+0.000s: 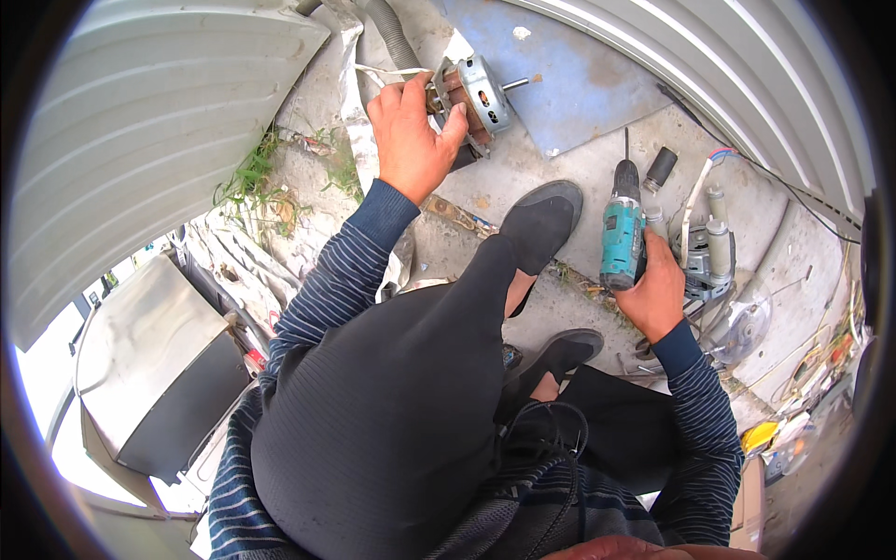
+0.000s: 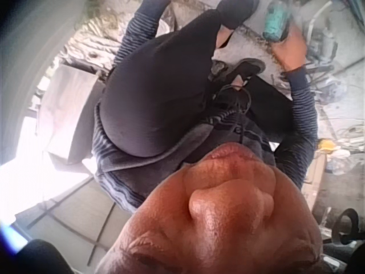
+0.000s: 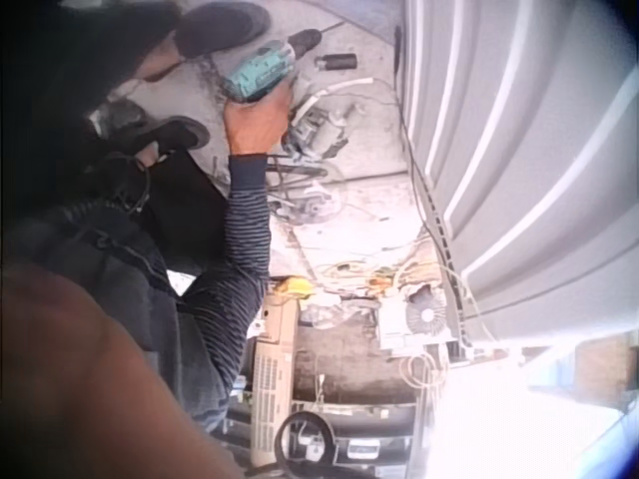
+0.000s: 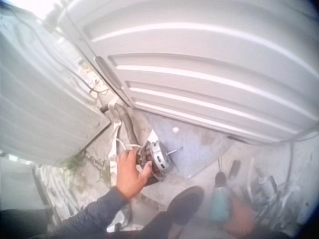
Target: The person uses a cordless drill to remove screws from a motor housing, then disassembles the motor by hand. They inspect the internal components and place the parts on a nearby surface.
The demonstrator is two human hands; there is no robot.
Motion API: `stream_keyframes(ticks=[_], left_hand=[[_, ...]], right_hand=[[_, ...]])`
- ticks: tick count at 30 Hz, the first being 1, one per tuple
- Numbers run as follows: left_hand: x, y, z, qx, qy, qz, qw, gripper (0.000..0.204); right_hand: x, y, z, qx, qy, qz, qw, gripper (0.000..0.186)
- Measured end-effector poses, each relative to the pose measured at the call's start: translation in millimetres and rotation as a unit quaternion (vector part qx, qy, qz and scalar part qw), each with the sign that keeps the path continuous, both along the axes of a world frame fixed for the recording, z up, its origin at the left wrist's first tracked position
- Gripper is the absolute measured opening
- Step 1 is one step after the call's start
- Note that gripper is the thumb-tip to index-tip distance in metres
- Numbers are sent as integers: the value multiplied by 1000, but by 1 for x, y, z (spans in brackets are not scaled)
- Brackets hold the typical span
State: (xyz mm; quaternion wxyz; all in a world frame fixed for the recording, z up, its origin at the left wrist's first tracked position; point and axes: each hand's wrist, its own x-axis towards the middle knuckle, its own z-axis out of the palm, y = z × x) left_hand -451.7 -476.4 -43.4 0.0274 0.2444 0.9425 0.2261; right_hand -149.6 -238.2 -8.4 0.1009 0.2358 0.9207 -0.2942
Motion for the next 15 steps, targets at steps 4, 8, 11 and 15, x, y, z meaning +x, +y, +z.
stream_keyframes(ticks=[4,8,11,15], left_hand=[[-3,-7,-2,2,21,0,1000,53],[-7,-13,2,-17,87,-34,995,48],[-14,-6,-1,6,65,-81,995,44],[-22,1,-6,-2,59,-104,993,46]], right_hand=[[-14,19,29,-368,-13,-235,899,45],[-23,32,44,-476,-10,-303,826,45],[-24,37,48,-457,27,-317,831,51],[-31,40,49,-507,-1,-278,816,51]])
